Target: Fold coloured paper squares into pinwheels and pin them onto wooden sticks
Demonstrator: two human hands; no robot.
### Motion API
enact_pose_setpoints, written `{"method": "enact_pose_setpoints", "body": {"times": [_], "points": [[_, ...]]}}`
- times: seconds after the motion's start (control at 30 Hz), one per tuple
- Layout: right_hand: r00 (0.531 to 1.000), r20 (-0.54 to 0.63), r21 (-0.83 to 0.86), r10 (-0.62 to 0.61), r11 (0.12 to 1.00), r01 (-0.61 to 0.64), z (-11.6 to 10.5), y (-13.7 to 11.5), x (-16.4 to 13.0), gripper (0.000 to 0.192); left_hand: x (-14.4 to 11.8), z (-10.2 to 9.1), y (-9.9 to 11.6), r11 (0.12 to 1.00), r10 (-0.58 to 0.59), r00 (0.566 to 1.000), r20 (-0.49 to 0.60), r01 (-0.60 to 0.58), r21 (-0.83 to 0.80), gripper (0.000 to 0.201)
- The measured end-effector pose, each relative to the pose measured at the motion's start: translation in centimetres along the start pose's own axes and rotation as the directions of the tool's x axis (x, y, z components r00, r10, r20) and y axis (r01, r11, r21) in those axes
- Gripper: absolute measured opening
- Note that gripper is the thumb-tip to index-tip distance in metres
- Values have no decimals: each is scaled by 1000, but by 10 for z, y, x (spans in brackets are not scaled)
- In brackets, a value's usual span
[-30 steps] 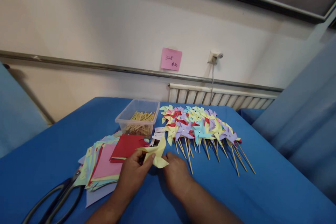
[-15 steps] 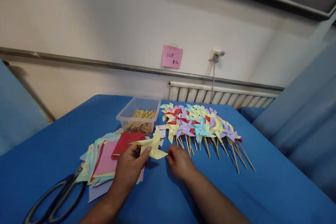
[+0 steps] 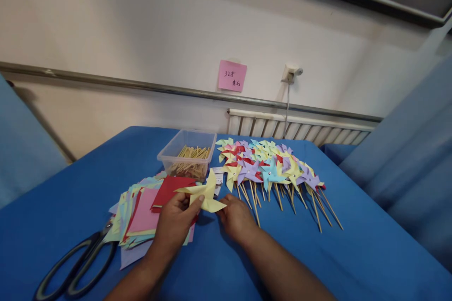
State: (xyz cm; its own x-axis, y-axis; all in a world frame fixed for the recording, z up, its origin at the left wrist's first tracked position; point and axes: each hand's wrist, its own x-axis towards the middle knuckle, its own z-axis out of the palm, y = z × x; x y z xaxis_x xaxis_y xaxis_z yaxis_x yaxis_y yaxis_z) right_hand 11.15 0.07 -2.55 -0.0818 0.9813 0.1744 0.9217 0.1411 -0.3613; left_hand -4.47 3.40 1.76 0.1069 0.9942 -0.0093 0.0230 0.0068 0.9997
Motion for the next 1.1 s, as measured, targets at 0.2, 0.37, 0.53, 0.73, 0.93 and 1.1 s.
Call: {"method": "enact_pose_setpoints", "body": {"times": [0.2,0.37,0.53,0.73,0.93,1.1], "points": [[1000,18,19,17,1000,-18,-4,-1,-4,21,0,0,2,1000,-7,1000,-3,7,-1,36],[997,72,95,-5,995,-2,-11,4,-8,17,-1,1,2,1000,-17,1000,7,17,-17,41],[997,65,117,33,992,-41,-9,7,-8,15,-1,1,2,1000,-16,1000,5,16,-17,39],[993,72,133,90,986,-99,-7,13,-4,11,-2,2,6,999,-37,999,-2,37,-9,35],[996,72,154,61,985,-71,-11,15,-6,9,-3,2,5,999,-37,999,29,38,-12,36],[995,52,177,88,980,-96,-10,16,-5,12,-2,2,4,999,-40,999,16,40,-1,38]]}}
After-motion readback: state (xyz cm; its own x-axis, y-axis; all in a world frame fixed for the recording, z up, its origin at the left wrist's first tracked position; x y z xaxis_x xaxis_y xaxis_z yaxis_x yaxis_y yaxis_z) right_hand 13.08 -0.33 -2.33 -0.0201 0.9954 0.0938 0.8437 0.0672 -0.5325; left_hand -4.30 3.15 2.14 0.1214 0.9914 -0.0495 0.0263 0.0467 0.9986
